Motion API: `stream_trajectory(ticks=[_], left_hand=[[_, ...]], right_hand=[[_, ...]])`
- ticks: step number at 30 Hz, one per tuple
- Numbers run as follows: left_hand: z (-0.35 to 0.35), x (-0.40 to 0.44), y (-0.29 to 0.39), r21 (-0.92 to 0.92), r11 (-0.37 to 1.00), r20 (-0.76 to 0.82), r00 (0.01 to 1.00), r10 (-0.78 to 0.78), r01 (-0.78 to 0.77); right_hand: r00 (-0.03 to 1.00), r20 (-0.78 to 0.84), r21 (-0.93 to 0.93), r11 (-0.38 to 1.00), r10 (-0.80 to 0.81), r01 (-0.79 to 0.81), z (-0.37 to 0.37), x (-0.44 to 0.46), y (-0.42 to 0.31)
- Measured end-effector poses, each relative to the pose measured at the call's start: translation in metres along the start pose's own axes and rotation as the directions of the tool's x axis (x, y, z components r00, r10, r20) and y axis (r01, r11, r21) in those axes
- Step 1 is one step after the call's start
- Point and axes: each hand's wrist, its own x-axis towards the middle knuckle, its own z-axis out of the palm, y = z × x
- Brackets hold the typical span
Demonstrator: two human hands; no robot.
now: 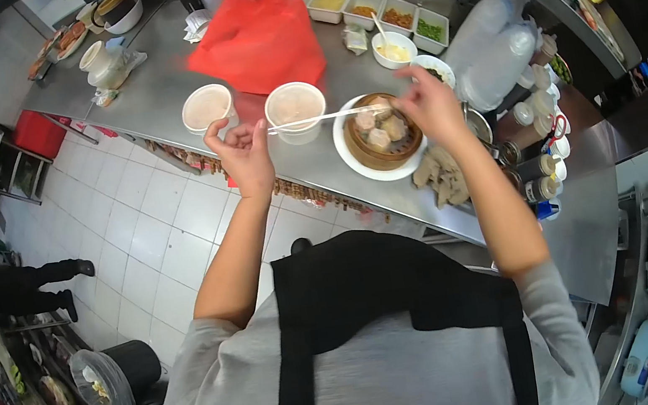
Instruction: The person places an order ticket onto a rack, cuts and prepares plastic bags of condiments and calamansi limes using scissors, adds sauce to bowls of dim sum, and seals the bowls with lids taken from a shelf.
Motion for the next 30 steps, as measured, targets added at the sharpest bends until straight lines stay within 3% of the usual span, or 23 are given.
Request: stream_trajectory(ticks=[2,4,7,10,13,14,17,19,20,22,23,27,28,30], left_hand=[[-0.012,0.014,-0.022,0.103,0.995,-0.032,0.999,-0.011,0.015],[-0.019,0.025,-0.041,0.206,0.978,-0.02,0.999,-0.04,0.043],[-0.023,0.026,-0.072,0.335,0.938,0.057,0.992,-0.117,0.091],[-0.018,0.03,-0.084,0.308,0.946,0.124,0.981,-0.15,0.106],[-0.014,0.032,-0.086,0.265,0.958,0.184,0.969,-0.164,0.112],[-0.013,0.033,-0.087,0.259,0.959,0.203,0.964,-0.17,0.114],[-0.014,0.034,-0.106,0.499,0.842,0.265,0.961,0.08,-0.207],[-0.019,0.036,-0.102,0.491,0.847,0.277,0.958,0.073,-0.206],[-0.022,0.035,-0.101,0.49,0.848,0.28,0.958,0.065,-0.201],[-0.02,0.025,-0.109,0.141,0.974,0.214,0.955,-0.207,0.179],[-0.018,0.018,-0.112,-0.048,0.931,0.224,0.913,-0.342,0.361],[0.015,0.017,-0.075,-0.155,0.851,0.365,0.83,-0.423,0.502],[0.016,0.018,-0.068,-0.224,0.844,0.363,0.846,-0.391,0.487],[0.011,0.022,-0.058,-0.363,0.803,0.39,0.86,-0.33,0.473]], right_hand=[[0.99,0.111,-0.263,0.958,-0.084,0.111,0.032,0.062,-0.01],[0.975,0.214,-0.518,0.839,-0.06,0.166,0.068,0.104,-0.013],[0.91,0.397,-0.652,0.734,0.118,0.189,0.122,0.132,-0.013],[0.856,0.466,-0.504,0.862,0.224,0.049,0.155,0.136,-0.02],[0.812,0.49,-0.412,0.905,0.317,-0.105,0.159,0.139,-0.019],[0.85,0.425,-0.431,0.895,0.312,-0.113,0.162,0.137,-0.019],[0.926,0.264,-0.465,0.877,0.27,-0.123,0.173,0.133,-0.013],[0.948,0.218,-0.455,0.884,0.23,-0.11,0.183,0.139,0.016],[0.923,0.25,-0.338,0.919,0.294,-0.201,0.185,0.141,0.031],[0.863,0.322,-0.092,0.92,0.389,-0.38,0.183,0.152,0.051],[0.723,0.461,0.197,0.735,0.514,-0.649,0.17,0.141,0.018],[0.694,0.61,0.492,0.503,0.382,-0.71,0.19,0.105,-0.031],[0.685,0.646,0.547,0.423,0.336,-0.723,0.19,0.101,-0.037],[0.696,0.638,0.571,0.405,0.329,-0.714,0.16,0.091,-0.071]])
